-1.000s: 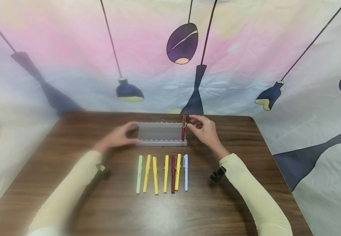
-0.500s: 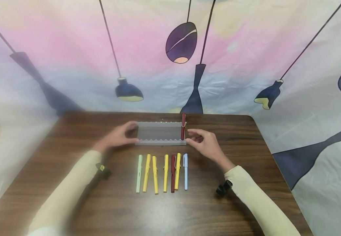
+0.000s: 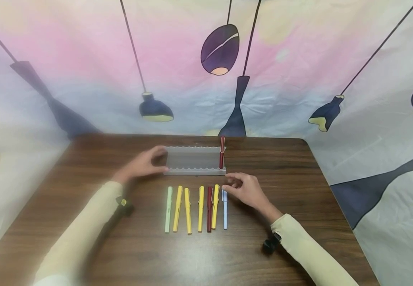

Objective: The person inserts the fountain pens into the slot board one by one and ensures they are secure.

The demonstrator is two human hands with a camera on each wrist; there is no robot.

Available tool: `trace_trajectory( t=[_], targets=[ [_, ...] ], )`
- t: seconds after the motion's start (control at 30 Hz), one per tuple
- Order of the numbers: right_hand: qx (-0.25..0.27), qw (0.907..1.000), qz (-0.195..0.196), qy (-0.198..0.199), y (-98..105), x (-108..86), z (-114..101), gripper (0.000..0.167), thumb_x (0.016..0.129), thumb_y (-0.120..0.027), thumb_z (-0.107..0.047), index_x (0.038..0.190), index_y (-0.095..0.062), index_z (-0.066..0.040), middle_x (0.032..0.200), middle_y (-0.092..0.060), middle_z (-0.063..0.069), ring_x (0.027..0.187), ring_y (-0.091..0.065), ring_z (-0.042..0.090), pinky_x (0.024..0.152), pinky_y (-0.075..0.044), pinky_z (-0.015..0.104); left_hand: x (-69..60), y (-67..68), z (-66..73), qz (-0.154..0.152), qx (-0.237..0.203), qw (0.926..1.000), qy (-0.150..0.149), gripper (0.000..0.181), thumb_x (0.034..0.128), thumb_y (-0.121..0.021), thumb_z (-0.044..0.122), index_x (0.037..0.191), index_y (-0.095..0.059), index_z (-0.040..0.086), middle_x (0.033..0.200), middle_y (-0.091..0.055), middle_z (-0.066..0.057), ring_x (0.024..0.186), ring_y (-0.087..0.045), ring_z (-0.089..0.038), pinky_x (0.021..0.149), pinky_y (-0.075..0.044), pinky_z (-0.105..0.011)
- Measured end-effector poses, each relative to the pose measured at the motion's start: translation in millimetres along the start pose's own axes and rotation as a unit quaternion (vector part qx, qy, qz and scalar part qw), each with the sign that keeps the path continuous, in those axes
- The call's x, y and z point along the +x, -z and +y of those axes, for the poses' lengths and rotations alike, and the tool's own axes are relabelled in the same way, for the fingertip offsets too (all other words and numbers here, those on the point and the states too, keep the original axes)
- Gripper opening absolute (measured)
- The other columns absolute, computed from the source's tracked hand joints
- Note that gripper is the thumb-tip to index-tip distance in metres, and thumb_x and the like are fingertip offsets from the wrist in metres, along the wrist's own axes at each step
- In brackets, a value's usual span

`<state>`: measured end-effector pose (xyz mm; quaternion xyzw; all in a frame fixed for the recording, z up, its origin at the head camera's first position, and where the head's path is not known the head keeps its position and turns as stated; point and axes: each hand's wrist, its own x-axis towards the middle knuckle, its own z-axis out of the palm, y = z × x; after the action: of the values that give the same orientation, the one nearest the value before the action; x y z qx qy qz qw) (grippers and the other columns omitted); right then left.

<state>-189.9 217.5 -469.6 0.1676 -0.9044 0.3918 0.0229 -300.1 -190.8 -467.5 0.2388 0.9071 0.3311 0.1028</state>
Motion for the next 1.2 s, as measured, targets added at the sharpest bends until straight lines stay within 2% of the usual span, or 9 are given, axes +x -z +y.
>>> trace_trajectory(
  t=[0.27,0.63,0.93,1.2],
  targets=[
    [-0.019,0.9993,-0.019,-0.027,-9,-8.0,-2,0.042,0.087,-0.084,-0.027,0.122,-0.074,-0.007,0.095,-0.073,0.000,0.077,-0.066,0.008,0.067,-0.056,0.025,0.3,0.9,-0.3,-0.001,0.000,1.0000,-0.002,0.093,0.0878,-0.079,0.050,0.158,-0.033,0.010,0.157,-0.045,-0.017,0.144,-0.044,-0.034,0.117,-0.035,-0.057],
    [-0.026,0.9966,-0.043,-0.065,-14,-9.3,1,0.050,0.084,-0.087,-0.029,0.126,-0.072,-0.006,0.088,-0.069,-0.001,0.072,-0.063,0.008,0.064,-0.054,0.025,-0.9,1.1,0.2,0.005,0.000,0.9999,-0.011,0.094,0.0876,-0.079,0.050,0.158,-0.033,0.008,0.157,-0.045,-0.018,0.144,-0.044,-0.034,0.116,-0.034,-0.058],
    [-0.036,0.9939,-0.070,-0.077,-16,-2.9,0,0.055,0.081,-0.089,-0.029,0.126,-0.071,-0.005,0.080,-0.067,-0.005,0.068,-0.057,0.009,0.060,-0.048,0.025,-0.4,1.5,1.1,-0.001,-0.001,1.0000,-0.006,0.093,0.0876,-0.079,0.050,0.157,-0.033,0.009,0.156,-0.045,-0.018,0.144,-0.044,-0.035,0.116,-0.035,-0.058],
    [-0.019,0.9939,-0.074,-0.079,-16,-1.8,-1,0.048,0.080,-0.089,-0.021,0.121,-0.072,-0.001,0.079,-0.067,-0.003,0.068,-0.057,0.009,0.059,-0.047,0.024,0.6,-0.4,-2.3,0.004,-0.004,1.0000,-0.007,0.091,0.0877,-0.079,0.049,0.157,-0.034,0.010,0.157,-0.045,-0.016,0.144,-0.045,-0.033,0.117,-0.035,-0.056]
  ],
)
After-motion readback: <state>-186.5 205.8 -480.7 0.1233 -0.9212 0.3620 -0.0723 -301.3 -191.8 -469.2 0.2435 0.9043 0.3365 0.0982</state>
